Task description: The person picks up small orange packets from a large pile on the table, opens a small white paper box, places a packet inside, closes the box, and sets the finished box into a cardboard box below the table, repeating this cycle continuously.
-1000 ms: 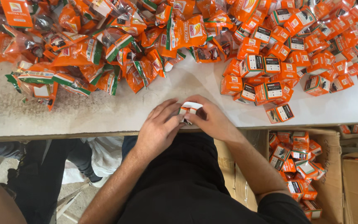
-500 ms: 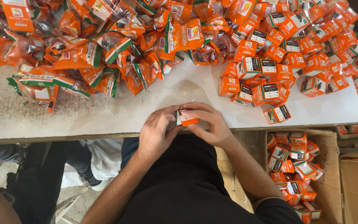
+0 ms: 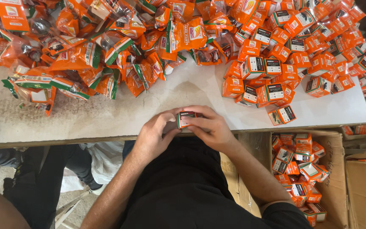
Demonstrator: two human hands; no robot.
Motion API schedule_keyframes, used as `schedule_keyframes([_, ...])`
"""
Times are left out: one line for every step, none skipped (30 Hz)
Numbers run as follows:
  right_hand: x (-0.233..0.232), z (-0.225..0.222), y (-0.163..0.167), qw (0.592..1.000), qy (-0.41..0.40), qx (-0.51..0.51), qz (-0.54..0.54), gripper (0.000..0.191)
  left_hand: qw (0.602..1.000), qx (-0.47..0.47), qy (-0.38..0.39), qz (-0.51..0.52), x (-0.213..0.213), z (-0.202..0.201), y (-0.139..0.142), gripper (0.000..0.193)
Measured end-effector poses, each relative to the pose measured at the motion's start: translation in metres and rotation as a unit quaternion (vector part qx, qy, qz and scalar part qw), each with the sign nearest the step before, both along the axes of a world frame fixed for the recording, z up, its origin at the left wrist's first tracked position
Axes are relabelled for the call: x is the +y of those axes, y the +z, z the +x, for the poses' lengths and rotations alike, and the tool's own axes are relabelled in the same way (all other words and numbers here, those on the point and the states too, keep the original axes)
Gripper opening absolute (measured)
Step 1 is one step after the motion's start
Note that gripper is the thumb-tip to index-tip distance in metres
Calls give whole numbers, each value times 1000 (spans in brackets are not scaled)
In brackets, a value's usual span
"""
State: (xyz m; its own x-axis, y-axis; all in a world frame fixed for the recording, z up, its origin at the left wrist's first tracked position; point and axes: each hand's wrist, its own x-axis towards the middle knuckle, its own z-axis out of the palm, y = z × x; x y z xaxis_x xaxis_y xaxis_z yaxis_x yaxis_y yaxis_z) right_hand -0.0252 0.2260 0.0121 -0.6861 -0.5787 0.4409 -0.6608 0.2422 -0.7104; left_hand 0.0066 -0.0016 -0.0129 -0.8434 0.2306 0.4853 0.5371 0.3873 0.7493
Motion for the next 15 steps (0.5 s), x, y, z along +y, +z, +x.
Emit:
schedule_keyframes([-2,2,1,999,-8,45,23,36,1000,0,7,7,1,0,-3,50])
schedule_keyframes([-4,2,2,997,-6,71,33,39,1000,-1,14,13,1,0,-5,50])
schedule_keyframes([-6,2,3,994,-3,97,43,42,1000,0,22,19,2,0,-7,51])
schedule_keyframes([-7,3,5,991,0,123,53,45,999,3,28,20,3,1,-8,51])
schedule_keyframes([-8,4,6,991,-3,121,61,46,999,8,34,20,4,2,-9,51])
schedule_keyframes([-7,5,7,990,-7,120,68,46,999,13,40,20,5,2,-7,52])
schedule_keyframes([-5,6,8,990,-15,118,76,47,999,13,43,11,6,2,-5,53])
schedule_keyframes([-2,9,8,990,-20,120,74,47,999,13,43,3,7,3,-2,53])
schedule_keyframes([3,12,8,989,-27,123,73,48,999,13,42,-6,8,4,2,55])
schedule_keyframes([8,14,7,989,-34,128,71,49,999,10,34,5,8,5,7,57])
schedule_keyframes([15,17,6,982,-67,141,105,47,1000,7,26,15,8,7,11,59])
schedule_keyframes([24,19,5,973,-102,155,138,46,1000,6,17,25,9,6,16,62])
schedule_keyframes([35,19,5,961,-134,168,172,45,1000,8,22,8,13,5,20,69])
schedule_keyframes([45,19,4,929,-209,219,213,43,1000,6,28,-8,17,3,24,76])
schedule_keyframes([55,19,4,887,-282,266,252,42,999,4,33,-24,23,1,27,83])
